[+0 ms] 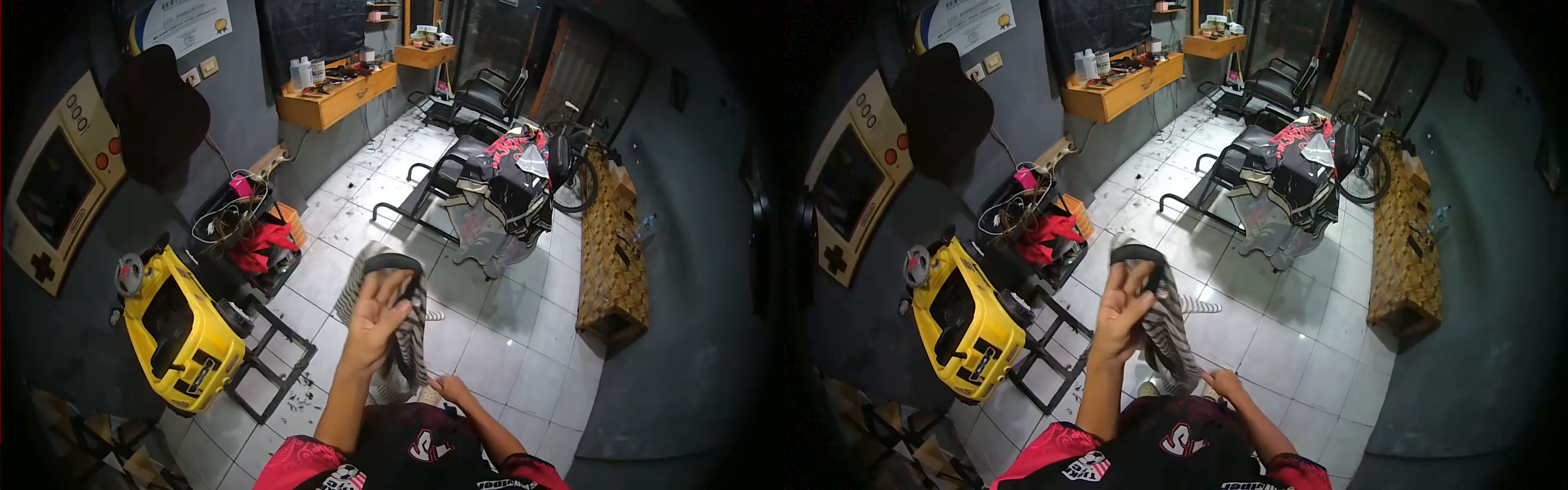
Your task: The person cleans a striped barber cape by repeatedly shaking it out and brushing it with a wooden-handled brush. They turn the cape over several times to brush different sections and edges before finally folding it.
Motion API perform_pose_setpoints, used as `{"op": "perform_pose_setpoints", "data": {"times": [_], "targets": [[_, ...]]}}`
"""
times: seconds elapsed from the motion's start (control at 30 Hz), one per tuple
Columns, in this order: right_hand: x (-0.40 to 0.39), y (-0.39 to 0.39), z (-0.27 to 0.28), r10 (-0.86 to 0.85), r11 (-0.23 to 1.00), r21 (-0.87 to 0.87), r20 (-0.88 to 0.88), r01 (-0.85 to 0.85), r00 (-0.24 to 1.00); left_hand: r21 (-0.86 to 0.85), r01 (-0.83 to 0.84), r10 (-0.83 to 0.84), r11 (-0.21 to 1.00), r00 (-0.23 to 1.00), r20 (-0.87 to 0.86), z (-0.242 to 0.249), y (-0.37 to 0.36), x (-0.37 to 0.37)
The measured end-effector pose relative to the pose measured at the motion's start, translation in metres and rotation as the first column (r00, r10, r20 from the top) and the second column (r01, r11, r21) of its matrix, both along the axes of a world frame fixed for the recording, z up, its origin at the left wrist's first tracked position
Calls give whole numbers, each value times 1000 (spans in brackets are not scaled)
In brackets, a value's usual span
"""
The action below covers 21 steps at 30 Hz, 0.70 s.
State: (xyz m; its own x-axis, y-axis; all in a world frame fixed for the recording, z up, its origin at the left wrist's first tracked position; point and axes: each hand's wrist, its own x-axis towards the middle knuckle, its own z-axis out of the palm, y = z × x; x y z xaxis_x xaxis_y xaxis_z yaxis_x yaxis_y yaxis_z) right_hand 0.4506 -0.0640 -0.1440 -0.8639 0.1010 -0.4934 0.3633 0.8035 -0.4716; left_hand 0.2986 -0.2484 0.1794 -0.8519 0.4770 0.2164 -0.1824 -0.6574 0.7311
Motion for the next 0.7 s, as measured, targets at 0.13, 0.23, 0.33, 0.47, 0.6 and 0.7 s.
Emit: {"op": "perform_pose_setpoints", "data": {"times": [0.13, 0.23, 0.33, 0.47, 0.6, 0.7], "targets": [[76, 38, -59, -73, 945, 327, 237, -9, 969, 128, -27, 32, 991, 999, -42, 8, -17, 0], [71, 57, -58, -284, 952, 174, 213, 250, 935, 42, -17, 21, 999, 996, -89, 13, -19, -1], [25, 49, 6, -532, 810, -321, -52, 490, 845, -41, 56, -62, 998, 987, -148, -11, -11, -4], [-30, -13, 185, -693, 77, -957, 150, 279, 705, -68, 121, -133, 990, 971, -198, -41, 1, -2], [-39, -49, 209, -546, 202, -976, -47, 77, 836, 20, 105, -104, 994, 992, -70, -16, 17, 12], [-42, -45, 124, -331, 633, -772, -197, 62, 923, -10, -15, 12, 1000, 976, -215, -9, 14, 0]]}}
